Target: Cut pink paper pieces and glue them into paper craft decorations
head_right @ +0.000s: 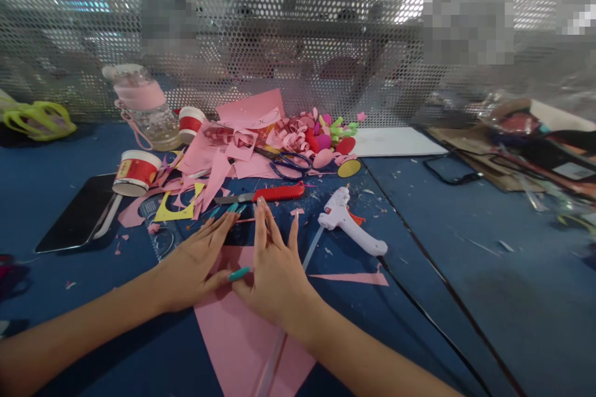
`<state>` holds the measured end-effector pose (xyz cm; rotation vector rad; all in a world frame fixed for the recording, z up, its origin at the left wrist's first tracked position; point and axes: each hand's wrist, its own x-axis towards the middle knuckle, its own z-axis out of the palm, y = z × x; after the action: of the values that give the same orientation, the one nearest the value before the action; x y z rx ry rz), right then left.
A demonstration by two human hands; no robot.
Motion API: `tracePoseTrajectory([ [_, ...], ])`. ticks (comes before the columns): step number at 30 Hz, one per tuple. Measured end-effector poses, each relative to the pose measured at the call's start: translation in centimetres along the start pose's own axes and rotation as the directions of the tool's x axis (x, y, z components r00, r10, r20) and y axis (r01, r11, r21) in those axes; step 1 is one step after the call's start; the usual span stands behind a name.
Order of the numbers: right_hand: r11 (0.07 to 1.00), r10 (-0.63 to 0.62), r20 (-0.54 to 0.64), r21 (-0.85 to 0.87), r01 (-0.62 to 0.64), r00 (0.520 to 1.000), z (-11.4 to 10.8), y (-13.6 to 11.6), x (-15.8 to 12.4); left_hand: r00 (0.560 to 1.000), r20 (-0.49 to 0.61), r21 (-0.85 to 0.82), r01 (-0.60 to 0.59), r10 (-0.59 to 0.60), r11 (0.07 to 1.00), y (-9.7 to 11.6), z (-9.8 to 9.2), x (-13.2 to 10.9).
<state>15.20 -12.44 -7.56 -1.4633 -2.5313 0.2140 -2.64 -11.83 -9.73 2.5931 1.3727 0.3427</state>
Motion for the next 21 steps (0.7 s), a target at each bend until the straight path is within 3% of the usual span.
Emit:
tracePoseTrajectory([
  [12, 0.999, -0.005, -0.042, 0.051, 0.007, 0.999, 0.11, 0.02, 0.09, 0.999, -0.047, 0.004, -0.021, 0.021, 1.000, -0.19, 0.22, 0.02],
  [21, 0.998, 0.030, 0.005, 0.054, -0.031, 1.000, 0.14, 0.10, 0.22, 1.000, -0.022, 0.029, -0.020, 0.020, 0.999, -0.26, -0.14, 0.19],
])
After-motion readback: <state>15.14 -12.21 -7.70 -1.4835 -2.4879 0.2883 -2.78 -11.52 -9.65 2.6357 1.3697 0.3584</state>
